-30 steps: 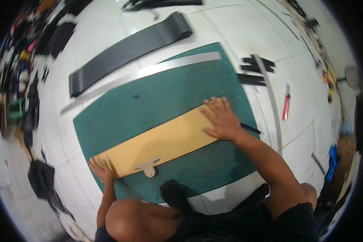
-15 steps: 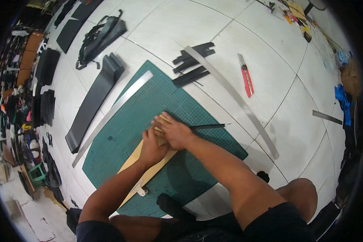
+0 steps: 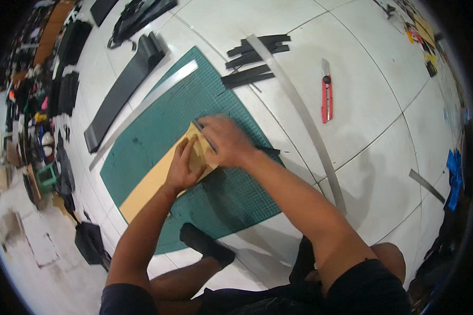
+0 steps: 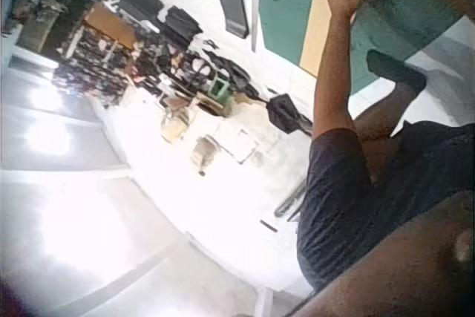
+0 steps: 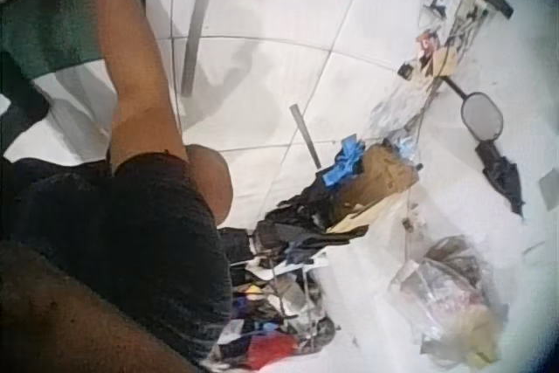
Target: The person places a paper template onto a black material, aligns an L-square ruler, and cuts strips of the material using a utility knife.
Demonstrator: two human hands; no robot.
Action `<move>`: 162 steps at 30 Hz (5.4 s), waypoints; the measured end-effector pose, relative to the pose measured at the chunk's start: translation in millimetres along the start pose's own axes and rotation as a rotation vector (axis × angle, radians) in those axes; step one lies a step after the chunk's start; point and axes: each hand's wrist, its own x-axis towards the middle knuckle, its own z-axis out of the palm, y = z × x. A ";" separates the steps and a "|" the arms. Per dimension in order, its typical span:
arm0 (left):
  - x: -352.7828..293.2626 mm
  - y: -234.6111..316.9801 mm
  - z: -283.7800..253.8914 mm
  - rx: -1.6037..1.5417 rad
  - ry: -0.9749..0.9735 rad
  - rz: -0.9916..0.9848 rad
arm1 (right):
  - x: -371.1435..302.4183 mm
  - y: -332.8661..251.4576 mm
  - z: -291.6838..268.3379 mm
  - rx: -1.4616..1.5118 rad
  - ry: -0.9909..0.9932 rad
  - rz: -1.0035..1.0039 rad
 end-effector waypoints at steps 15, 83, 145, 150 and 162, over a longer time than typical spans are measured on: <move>41.9 -11.7 -13.6 0.327 -0.363 0.041 | -88.8 25.8 -165.4 -0.693 0.204 0.490; 21.3 -3.9 60.6 0.060 0.443 0.133 | -178.8 -120.9 27.1 -0.492 0.078 0.776; 22.1 -2.1 63.8 0.201 0.428 0.105 | -175.6 -112.4 25.4 -0.398 0.098 0.791; 22.8 -3.1 62.8 0.198 0.418 0.102 | -171.2 -112.7 25.1 -0.396 0.085 0.841; 22.1 -2.1 61.4 0.167 0.403 0.100 | -176.6 -106.6 28.0 -0.366 0.087 0.884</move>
